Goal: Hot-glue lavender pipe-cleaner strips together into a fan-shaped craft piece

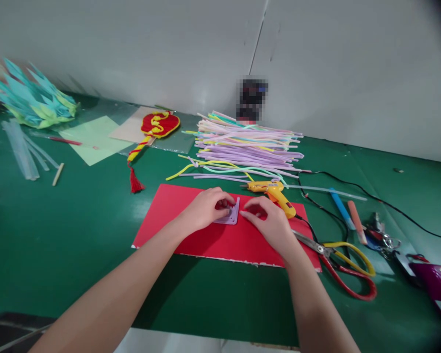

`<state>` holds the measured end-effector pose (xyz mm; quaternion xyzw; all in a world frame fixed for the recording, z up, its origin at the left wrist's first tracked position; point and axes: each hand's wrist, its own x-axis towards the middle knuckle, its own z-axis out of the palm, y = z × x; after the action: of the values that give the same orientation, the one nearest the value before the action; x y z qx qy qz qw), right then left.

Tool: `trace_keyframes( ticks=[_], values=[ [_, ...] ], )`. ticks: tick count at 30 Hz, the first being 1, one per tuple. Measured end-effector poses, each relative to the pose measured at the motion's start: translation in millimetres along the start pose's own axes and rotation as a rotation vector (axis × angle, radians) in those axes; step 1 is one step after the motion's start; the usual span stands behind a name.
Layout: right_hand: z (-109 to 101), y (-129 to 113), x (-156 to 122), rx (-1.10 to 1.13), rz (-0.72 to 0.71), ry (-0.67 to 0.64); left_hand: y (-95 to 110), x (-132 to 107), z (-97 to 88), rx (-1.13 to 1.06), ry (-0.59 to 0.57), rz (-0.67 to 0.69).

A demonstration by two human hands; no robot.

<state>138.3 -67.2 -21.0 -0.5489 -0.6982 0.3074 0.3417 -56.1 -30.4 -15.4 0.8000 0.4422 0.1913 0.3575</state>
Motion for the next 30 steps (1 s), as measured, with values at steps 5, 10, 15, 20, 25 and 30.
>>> trace_keyframes(
  ticks=[5,10,15,20,25,30],
  values=[
    [-8.9,-3.2,-6.0,-0.043,-0.047,-0.148,-0.6,-0.3,-2.7,-0.080,-0.017,-0.007],
    [-4.6,-8.0,-4.3,-0.076,-0.068,-0.214,1.8,0.5,-3.4,-0.042,-0.029,-0.023],
    [-2.1,-10.9,-1.7,-0.110,-0.083,-0.204,2.8,0.7,-2.2,0.010,-0.024,-0.008],
    [0.1,-9.1,-2.4,-0.116,-0.099,-0.182,2.0,1.0,-1.6,0.041,-0.024,0.003],
    [1.5,-7.8,-3.0,-0.143,-0.116,-0.174,2.5,1.5,-1.4,0.057,-0.027,0.012],
    [2.4,-8.6,-3.5,-0.157,-0.120,-0.161,3.0,1.0,-1.4,0.055,-0.029,0.011]
  ],
)
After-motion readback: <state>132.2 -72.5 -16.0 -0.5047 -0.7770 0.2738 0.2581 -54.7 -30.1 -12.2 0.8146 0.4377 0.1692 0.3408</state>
